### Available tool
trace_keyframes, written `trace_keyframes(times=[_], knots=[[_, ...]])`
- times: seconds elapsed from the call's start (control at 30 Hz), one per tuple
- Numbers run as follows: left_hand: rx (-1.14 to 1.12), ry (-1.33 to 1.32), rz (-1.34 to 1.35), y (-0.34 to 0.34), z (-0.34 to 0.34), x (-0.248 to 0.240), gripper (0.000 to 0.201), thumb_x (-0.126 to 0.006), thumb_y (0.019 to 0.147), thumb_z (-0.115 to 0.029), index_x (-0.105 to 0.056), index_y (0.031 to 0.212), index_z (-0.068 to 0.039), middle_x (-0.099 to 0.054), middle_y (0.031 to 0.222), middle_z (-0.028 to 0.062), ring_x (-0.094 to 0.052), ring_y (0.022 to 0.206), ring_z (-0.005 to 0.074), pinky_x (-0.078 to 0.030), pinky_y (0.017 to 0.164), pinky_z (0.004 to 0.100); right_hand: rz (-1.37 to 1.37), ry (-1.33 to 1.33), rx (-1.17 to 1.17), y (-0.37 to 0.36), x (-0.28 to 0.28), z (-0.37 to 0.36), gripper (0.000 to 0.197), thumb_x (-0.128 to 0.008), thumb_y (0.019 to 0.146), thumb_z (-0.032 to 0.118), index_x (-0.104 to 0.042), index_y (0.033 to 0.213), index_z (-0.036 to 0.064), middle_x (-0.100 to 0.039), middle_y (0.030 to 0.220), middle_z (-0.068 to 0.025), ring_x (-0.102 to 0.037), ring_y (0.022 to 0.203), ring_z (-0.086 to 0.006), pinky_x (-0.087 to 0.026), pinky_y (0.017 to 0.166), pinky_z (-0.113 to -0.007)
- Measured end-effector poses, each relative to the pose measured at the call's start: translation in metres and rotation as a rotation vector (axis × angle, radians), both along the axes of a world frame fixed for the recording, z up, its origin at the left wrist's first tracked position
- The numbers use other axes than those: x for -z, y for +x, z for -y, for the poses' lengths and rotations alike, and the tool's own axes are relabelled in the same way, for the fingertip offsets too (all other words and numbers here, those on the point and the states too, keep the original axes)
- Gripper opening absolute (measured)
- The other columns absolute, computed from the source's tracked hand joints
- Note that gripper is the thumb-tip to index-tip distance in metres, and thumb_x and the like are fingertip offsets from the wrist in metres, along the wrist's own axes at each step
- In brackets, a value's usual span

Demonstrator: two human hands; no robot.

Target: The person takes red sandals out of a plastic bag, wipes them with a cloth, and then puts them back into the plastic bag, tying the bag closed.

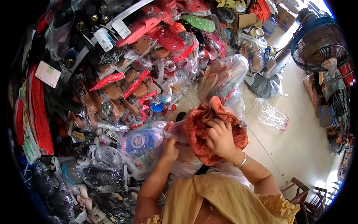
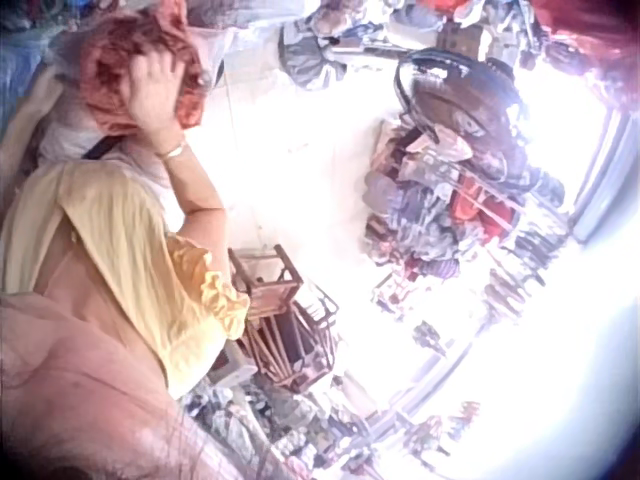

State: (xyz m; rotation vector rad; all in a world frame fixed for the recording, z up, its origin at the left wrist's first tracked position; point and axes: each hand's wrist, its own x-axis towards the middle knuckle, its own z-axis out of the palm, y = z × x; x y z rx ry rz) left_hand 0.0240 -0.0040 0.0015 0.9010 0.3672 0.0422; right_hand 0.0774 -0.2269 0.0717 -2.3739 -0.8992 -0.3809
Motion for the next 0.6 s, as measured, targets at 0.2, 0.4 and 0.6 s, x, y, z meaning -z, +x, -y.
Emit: trace_keyframes(times=[0.2, 0.4, 0.6], knots=[[0.298, -0.001, -0.174, 0.001, -0.035, -0.028, 0.064, -0.049, 0.081, -0.003, -0.032, 0.141, -0.018, -0.048, 0.133, 0.0091, -0.055, 0.118, 0.0272, -0.058, 0.080, 0.0465, -0.076, 0.103, 0.303, 0.025, 0.055, 0.110, 0.015, -0.063, 0.077, 0.007, -0.053, 0.087, 0.0032, -0.055, 0.085, -0.0167, -0.054, 0.076, -0.0356, -0.044, 0.064, -0.047], [0.095, -0.203, -0.118, 0.000, -0.056, -0.021, 0.054, -0.049, 0.084, -0.010, -0.044, 0.137, -0.020, -0.051, 0.138, 0.0080, -0.055, 0.121, 0.0306, -0.053, 0.091, 0.0513, -0.490, 0.490, 0.466, -0.001, 0.024, 0.132, 0.006, -0.055, 0.087, 0.004, -0.051, 0.088, -0.0012, -0.055, 0.069, -0.0158, -0.053, 0.061, -0.0305, -0.045, 0.059, -0.035], [-0.197, -0.271, -0.008, 0.015, -0.097, -0.034, 0.050, -0.047, 0.085, -0.009, -0.044, 0.134, 0.003, -0.055, 0.133, 0.0202, -0.057, 0.118, 0.0360, -0.053, 0.094, 0.0530, -0.361, 0.203, -0.135, 0.009, -0.009, 0.066, 0.040, -0.071, 0.078, 0.018, -0.058, 0.111, 0.0011, -0.059, 0.106, -0.0187, -0.057, 0.097, -0.0343, -0.046, 0.087, -0.042]])
